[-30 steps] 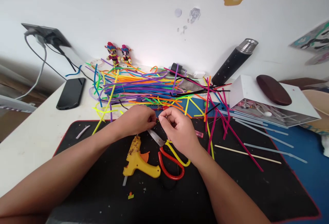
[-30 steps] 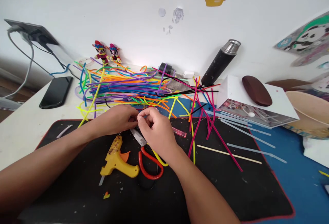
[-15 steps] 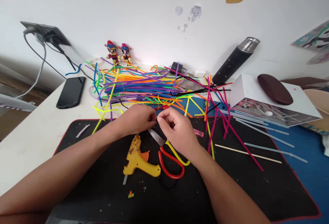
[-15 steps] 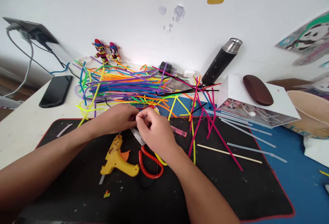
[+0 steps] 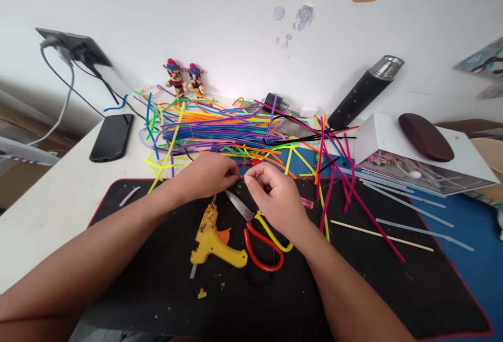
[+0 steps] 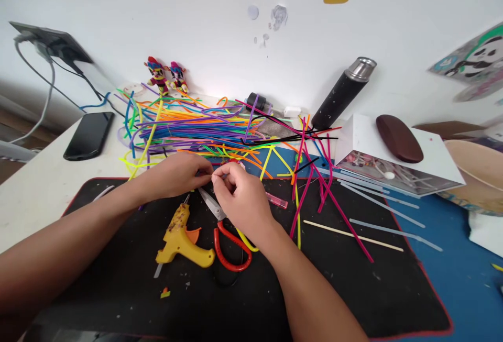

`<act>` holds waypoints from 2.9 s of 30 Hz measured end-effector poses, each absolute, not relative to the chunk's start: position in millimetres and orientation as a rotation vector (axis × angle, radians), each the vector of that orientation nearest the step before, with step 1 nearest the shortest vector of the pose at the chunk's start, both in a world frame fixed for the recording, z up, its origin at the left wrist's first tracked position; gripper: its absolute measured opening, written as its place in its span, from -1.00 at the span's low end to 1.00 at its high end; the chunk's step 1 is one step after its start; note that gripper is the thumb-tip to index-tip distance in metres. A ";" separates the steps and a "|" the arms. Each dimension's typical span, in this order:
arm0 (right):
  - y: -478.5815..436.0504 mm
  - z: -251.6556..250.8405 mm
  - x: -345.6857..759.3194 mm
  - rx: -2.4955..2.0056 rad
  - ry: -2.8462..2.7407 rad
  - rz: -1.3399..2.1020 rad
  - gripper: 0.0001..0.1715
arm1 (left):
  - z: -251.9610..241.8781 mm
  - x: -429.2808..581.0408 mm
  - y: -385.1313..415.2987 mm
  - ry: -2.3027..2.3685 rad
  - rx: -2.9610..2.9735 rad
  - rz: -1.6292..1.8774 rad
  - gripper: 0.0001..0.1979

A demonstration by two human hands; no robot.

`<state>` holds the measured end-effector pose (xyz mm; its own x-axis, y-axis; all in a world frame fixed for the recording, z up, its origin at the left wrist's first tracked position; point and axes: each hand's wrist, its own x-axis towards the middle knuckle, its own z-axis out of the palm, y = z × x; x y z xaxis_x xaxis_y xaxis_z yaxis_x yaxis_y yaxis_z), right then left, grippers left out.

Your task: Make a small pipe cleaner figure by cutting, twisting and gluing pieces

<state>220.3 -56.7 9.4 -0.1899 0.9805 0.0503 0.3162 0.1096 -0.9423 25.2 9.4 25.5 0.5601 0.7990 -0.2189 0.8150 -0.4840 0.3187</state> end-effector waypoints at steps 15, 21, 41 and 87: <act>-55.1 14.7 222.6 -1.264 -1.437 1.203 -0.78 | 10.9 34.6 7.1 1.197 2.573 0.138 -0.82; -56.0 13.1 221.4 -1.262 -1.441 1.212 -0.79 | 9.1 37.3 4.5 1.199 2.603 0.063 -0.81; -57.1 8.1 219.0 -1.265 -1.508 1.191 -0.82 | 8.4 39.3 4.1 1.183 2.605 0.024 -0.75; -52.1 9.1 223.1 -1.293 -1.402 1.134 -0.76 | 32.7 25.2 10.5 1.254 2.229 0.311 -0.78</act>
<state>223.1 -52.1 9.1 -0.0590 0.9979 0.0257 0.1828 0.0361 -0.9825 25.2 10.5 32.7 0.5364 0.8413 -0.0679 0.7117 -0.4076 0.5721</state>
